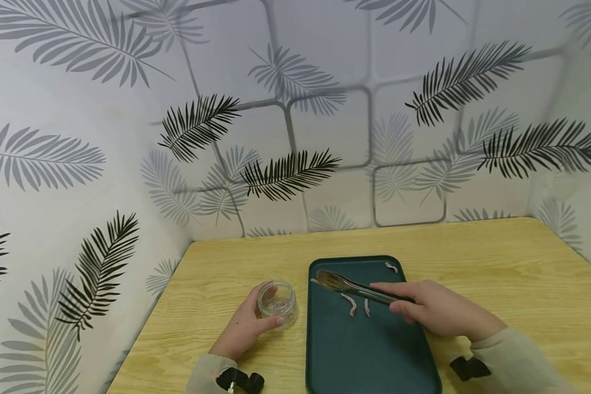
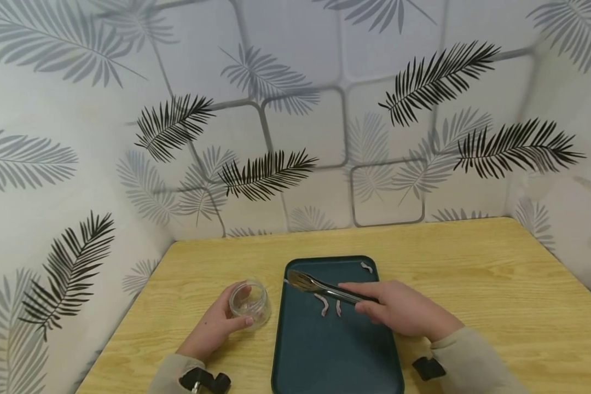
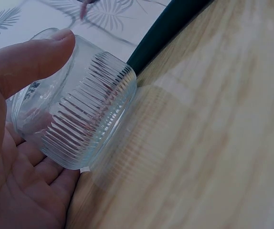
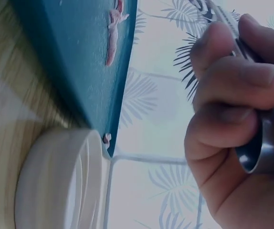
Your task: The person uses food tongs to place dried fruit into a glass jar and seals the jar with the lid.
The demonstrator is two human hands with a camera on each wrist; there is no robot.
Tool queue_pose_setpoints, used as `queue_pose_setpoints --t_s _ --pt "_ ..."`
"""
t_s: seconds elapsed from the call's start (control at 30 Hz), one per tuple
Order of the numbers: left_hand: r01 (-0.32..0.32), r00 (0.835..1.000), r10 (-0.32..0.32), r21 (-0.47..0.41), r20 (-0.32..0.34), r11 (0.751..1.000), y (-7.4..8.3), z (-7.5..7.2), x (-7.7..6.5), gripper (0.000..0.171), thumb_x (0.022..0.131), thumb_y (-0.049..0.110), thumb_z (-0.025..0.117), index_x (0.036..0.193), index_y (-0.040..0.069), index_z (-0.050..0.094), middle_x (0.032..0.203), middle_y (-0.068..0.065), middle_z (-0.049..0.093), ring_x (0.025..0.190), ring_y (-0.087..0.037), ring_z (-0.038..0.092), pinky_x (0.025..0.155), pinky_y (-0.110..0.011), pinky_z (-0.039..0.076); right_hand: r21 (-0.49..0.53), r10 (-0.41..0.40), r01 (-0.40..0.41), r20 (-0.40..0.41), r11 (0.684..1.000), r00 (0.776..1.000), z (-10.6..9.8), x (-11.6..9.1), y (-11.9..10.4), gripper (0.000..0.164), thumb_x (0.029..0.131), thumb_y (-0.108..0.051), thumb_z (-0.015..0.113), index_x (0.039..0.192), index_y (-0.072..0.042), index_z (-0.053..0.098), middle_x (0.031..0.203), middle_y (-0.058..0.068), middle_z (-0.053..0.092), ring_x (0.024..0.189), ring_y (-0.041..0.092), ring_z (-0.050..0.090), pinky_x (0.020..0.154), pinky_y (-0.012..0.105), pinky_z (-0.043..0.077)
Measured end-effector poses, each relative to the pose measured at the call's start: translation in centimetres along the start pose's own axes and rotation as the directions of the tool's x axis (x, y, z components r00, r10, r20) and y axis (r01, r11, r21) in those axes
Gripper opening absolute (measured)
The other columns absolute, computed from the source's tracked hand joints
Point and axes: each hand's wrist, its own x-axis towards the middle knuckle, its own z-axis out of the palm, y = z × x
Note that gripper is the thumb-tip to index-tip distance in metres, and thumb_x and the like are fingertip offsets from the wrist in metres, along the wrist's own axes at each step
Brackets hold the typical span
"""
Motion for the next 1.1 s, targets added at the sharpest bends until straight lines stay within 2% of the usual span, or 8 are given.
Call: queue_pose_setpoints --t_s 0.13,0.23,0.37,0.47,0.6,0.7,0.93,1.1 --pt "0.007 1.000 -0.007 -0.004 0.000 1.000 0.2 0.1 0.0 0.085 0.085 0.033 0.084 0.155 0.024 0.037 0.154 -0.005 0.044 0.143 -0.028 0.039 0.114 -0.053 0.030 0.029 -0.006 0.006 -0.005 1.000 1.000 0.3 0.5 -0.6 0.047 0.106 -0.042 0.050 0.153 -0.040 0.043 0.064 -0.004 0.052 0.054 0.011 0.046 0.061 0.034 0.045" --pt "0.008 1.000 -0.008 0.000 -0.009 1.000 0.4 0.1 -0.1 0.083 0.085 0.031 0.084 0.154 0.025 0.038 0.154 -0.004 0.045 0.142 -0.028 0.039 0.114 -0.052 0.030 0.032 0.006 -0.006 -0.006 0.999 1.000 0.6 1.3 -1.6 0.047 0.106 -0.042 0.052 0.151 -0.045 0.043 0.069 -0.005 0.055 0.057 0.012 0.049 0.060 0.034 0.045" --pt "0.011 1.000 -0.011 0.001 -0.016 1.000 0.5 0.1 -0.1 0.084 0.085 0.030 0.084 0.154 0.023 0.038 0.154 -0.004 0.046 0.143 -0.029 0.038 0.115 -0.053 0.029 0.035 -0.019 0.018 0.020 0.999 1.000 1.2 2.5 -2.8 0.051 0.104 -0.043 0.054 0.153 -0.037 0.044 0.079 -0.004 0.062 0.060 0.011 0.047 0.055 0.031 0.040" --pt "0.019 1.000 -0.019 0.007 -0.019 1.000 0.5 0.2 -0.1 0.086 0.084 0.031 0.084 0.155 0.022 0.037 0.154 -0.003 0.046 0.144 -0.029 0.037 0.115 -0.054 0.029 0.013 -0.056 0.056 0.028 0.998 0.998 1.7 3.3 -3.5 0.054 0.102 -0.046 0.055 0.154 -0.034 0.045 0.075 -0.007 0.060 0.056 0.009 0.042 0.052 0.028 0.037" --pt "0.030 0.999 -0.030 0.025 -0.032 0.999 0.5 0.4 -0.1 0.086 0.083 0.031 0.085 0.155 0.025 0.038 0.152 -0.003 0.046 0.144 -0.028 0.037 0.115 -0.055 0.029 -0.041 -0.081 0.082 0.009 0.996 0.997 2.4 4.0 -3.8 0.052 0.101 -0.047 0.056 0.152 -0.039 0.045 0.062 -0.009 0.048 0.048 0.008 0.034 0.051 0.026 0.035" --pt "0.027 0.999 -0.025 0.037 -0.045 0.999 0.5 0.4 0.0 0.083 0.083 0.031 0.085 0.153 0.028 0.040 0.151 -0.002 0.047 0.143 -0.027 0.038 0.115 -0.055 0.029 -0.062 -0.077 0.077 -0.006 0.995 0.997 2.7 4.4 -4.1 0.052 0.101 -0.047 0.057 0.152 -0.041 0.045 0.059 -0.009 0.044 0.045 0.008 0.030 0.049 0.026 0.034" --pt "0.019 0.999 -0.018 0.021 -0.046 1.000 0.6 0.3 0.0 0.083 0.082 0.028 0.086 0.152 0.028 0.041 0.150 0.000 0.047 0.144 -0.026 0.036 0.116 -0.055 0.027 -0.107 -0.071 0.068 -0.029 0.992 0.997 2.8 4.4 -4.3 0.056 0.099 -0.052 0.057 0.153 -0.040 0.043 0.059 -0.010 0.046 0.044 0.007 0.033 0.051 0.026 0.037" --pt "0.014 0.999 -0.014 0.010 -0.035 1.000 0.3 0.3 0.0 0.086 0.084 0.026 0.085 0.155 0.022 0.038 0.151 -0.002 0.047 0.144 -0.028 0.036 0.116 -0.056 0.027 -0.101 -0.055 0.052 -0.031 0.994 0.998 2.7 4.3 -3.9 0.055 0.100 -0.050 0.058 0.152 -0.042 0.043 0.062 -0.009 0.047 0.045 0.007 0.033 0.050 0.026 0.037"
